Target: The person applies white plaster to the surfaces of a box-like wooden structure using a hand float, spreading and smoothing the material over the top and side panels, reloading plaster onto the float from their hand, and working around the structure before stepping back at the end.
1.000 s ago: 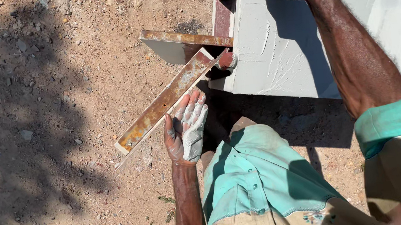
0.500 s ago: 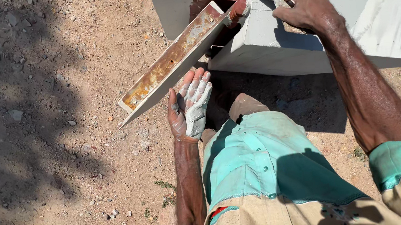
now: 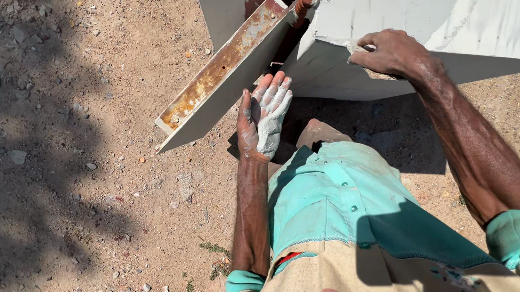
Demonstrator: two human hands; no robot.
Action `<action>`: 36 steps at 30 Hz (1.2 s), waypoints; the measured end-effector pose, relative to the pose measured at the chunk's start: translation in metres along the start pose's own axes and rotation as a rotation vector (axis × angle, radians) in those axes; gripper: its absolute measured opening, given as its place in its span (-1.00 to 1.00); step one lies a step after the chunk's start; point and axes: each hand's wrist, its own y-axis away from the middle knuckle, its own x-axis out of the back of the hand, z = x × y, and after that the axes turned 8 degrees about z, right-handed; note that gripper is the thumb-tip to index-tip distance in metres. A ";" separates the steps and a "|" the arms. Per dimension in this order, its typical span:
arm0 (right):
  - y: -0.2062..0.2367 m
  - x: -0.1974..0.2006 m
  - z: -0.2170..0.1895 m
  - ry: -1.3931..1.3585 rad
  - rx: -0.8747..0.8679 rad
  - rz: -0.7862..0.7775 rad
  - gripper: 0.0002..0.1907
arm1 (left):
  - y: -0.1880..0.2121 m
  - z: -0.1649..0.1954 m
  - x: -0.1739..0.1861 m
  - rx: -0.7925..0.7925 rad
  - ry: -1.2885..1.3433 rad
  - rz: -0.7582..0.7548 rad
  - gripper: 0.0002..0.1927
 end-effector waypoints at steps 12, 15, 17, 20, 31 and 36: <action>0.104 0.046 0.059 -2.107 0.365 -0.528 -0.40 | -0.091 -0.069 -0.060 0.449 0.164 -0.426 -0.26; 0.112 0.037 0.060 -2.095 0.412 -0.431 -0.36 | -0.095 -0.091 -0.062 0.716 0.690 -0.763 -0.32; 0.117 0.030 0.044 -1.835 0.352 -0.234 -0.35 | -0.103 -0.111 -0.058 0.562 0.651 -0.557 -0.33; 0.121 0.018 0.005 -1.314 0.292 0.170 -0.26 | -0.138 -0.133 -0.063 0.314 0.605 -0.193 -0.20; 0.094 0.044 0.010 -0.351 0.239 0.269 -0.22 | -0.133 -0.089 -0.141 -0.132 0.272 -0.272 0.02; 0.009 0.074 0.039 -0.298 0.079 0.269 -0.29 | -0.140 -0.033 -0.147 -0.151 0.155 -0.258 -0.06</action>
